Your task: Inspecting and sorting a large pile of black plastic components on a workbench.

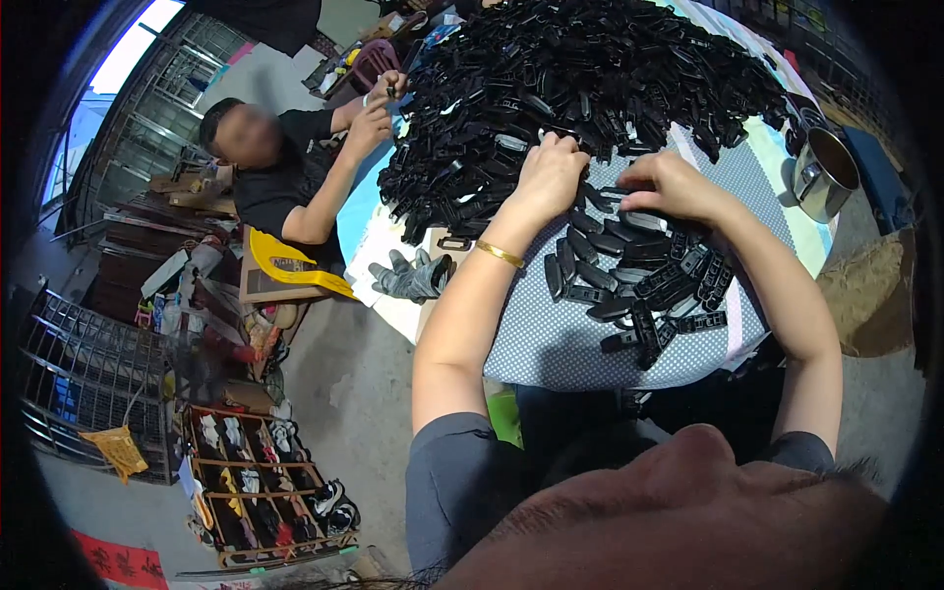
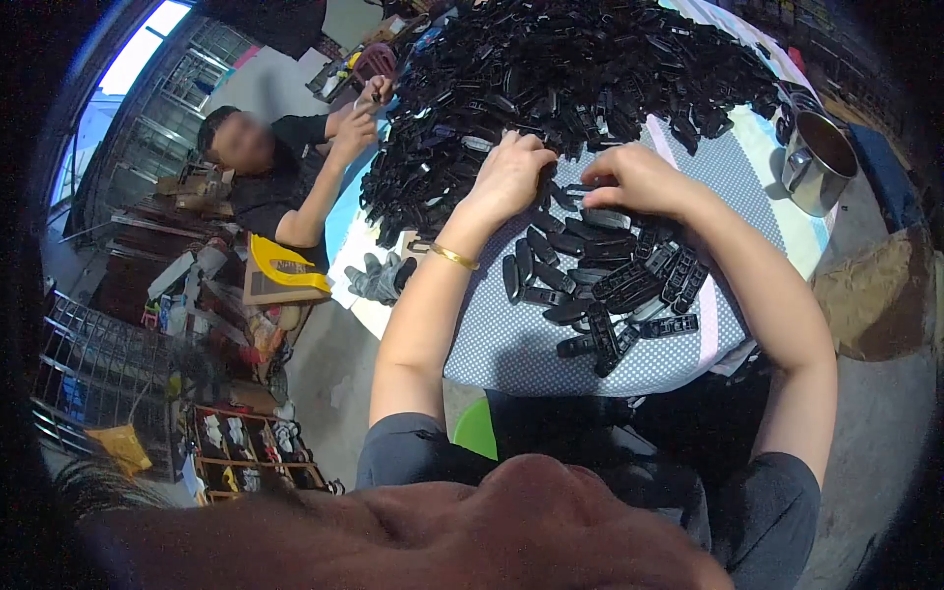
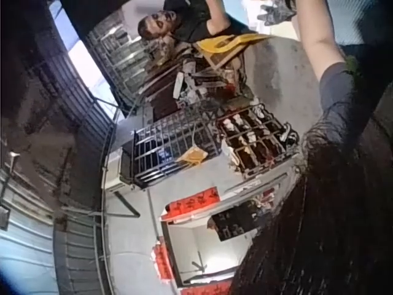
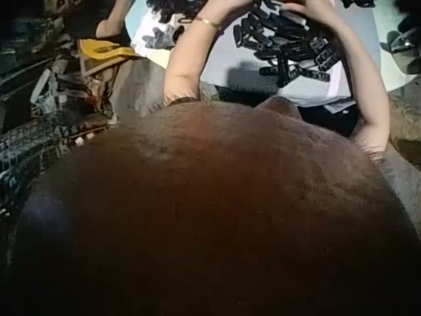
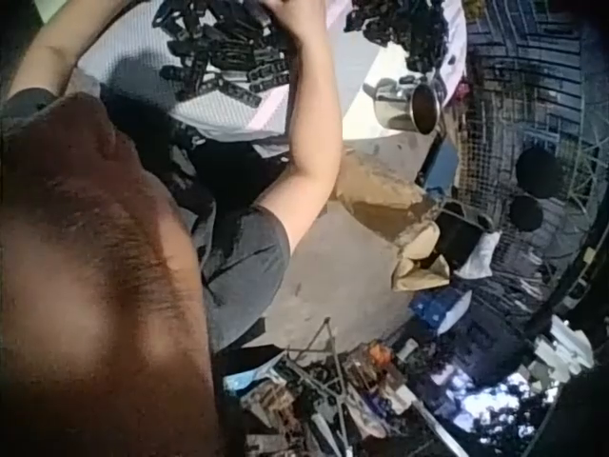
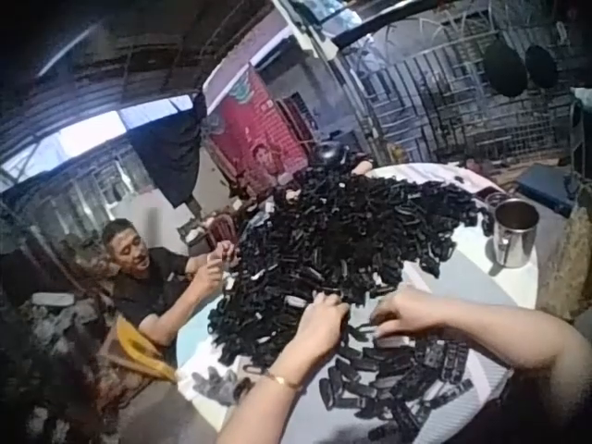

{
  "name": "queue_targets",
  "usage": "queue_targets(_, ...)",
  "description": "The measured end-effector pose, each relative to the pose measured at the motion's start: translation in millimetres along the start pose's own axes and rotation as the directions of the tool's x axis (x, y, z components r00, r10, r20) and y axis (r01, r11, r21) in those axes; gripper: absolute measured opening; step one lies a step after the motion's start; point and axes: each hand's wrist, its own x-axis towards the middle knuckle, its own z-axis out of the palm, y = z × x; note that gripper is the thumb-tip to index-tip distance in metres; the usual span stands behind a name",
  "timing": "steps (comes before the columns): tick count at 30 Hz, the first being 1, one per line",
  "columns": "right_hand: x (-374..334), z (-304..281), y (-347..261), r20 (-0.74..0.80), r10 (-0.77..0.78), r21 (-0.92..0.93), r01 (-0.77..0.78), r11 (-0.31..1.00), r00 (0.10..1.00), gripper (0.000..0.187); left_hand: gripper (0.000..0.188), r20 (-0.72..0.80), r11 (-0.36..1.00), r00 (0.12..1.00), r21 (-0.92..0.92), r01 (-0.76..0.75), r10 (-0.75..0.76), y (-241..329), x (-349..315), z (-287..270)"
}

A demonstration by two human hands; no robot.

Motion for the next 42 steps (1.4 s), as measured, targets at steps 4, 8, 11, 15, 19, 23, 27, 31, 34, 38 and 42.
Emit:
queue_targets(4, 3, -2, -6, 0.141, 0.150, 0.083, -0.162, 0.983, 0.979, 0.029, 0.016, 0.100, 0.966, 0.993, 0.256, 0.032, -0.059, 8, 3, 1)
queue_targets(8, 0, 3, -11, 0.105, 0.179, -0.015, -0.178, 0.984, 0.978, 0.026, 0.014, 0.039, 0.964, 0.999, 0.265, 0.014, -0.025, 7, 4, 3)
queue_targets(11, 0, 4, -10, 0.002, 0.084, -0.138, -0.083, 0.987, 0.996, 0.025, 0.017, -0.189, 0.997, 0.981, -0.066, 0.025, -0.037, 5, 4, -1)
queue_targets(15, 3, -12, 0, -0.221, 0.154, -0.074, -0.174, 0.982, 0.963, 0.024, 0.019, -0.086, 0.659, 0.903, -0.713, 0.240, -0.422, 5, 12, 5)
queue_targets(19, 5, -17, 6, -0.211, 0.340, 0.336, -0.259, 0.906, 0.916, 0.027, 0.023, 0.111, 0.175, 0.879, -0.961, 0.214, -0.463, 16, 13, 7)
queue_targets(23, 8, -9, 0, -0.113, 0.305, 0.562, -0.192, 0.805, 0.946, 0.032, 0.034, 0.225, -0.110, 0.886, -0.974, 0.197, -0.404, 17, 14, 9)
queue_targets(27, 7, -15, -6, -0.064, 0.338, 0.742, -0.183, 0.646, 0.939, 0.030, 0.031, 0.235, -0.156, 0.883, -0.970, 0.186, -0.407, 17, 13, 11)
queue_targets(31, 7, -16, -2, 0.084, 0.271, 0.748, -0.240, 0.619, 0.959, 0.030, 0.033, 0.271, -0.163, 0.908, -0.960, 0.229, -0.319, 18, 13, 8)
queue_targets(34, 7, -12, -2, 0.091, 0.313, 0.788, -0.261, 0.557, 0.945, 0.029, 0.034, 0.266, -0.187, 0.918, -0.958, 0.217, -0.294, 17, 12, 8)
queue_targets(38, 7, -9, -1, 0.042, 0.306, 0.761, -0.229, 0.606, 0.951, 0.029, 0.034, 0.242, -0.217, 0.915, -0.960, 0.177, -0.322, 17, 11, 9)
queue_targets(42, 7, -2, 5, -0.057, 0.316, 0.681, -0.195, 0.706, 0.947, 0.028, 0.034, 0.247, -0.275, 0.907, -0.949, 0.156, -0.340, 18, 12, 7)
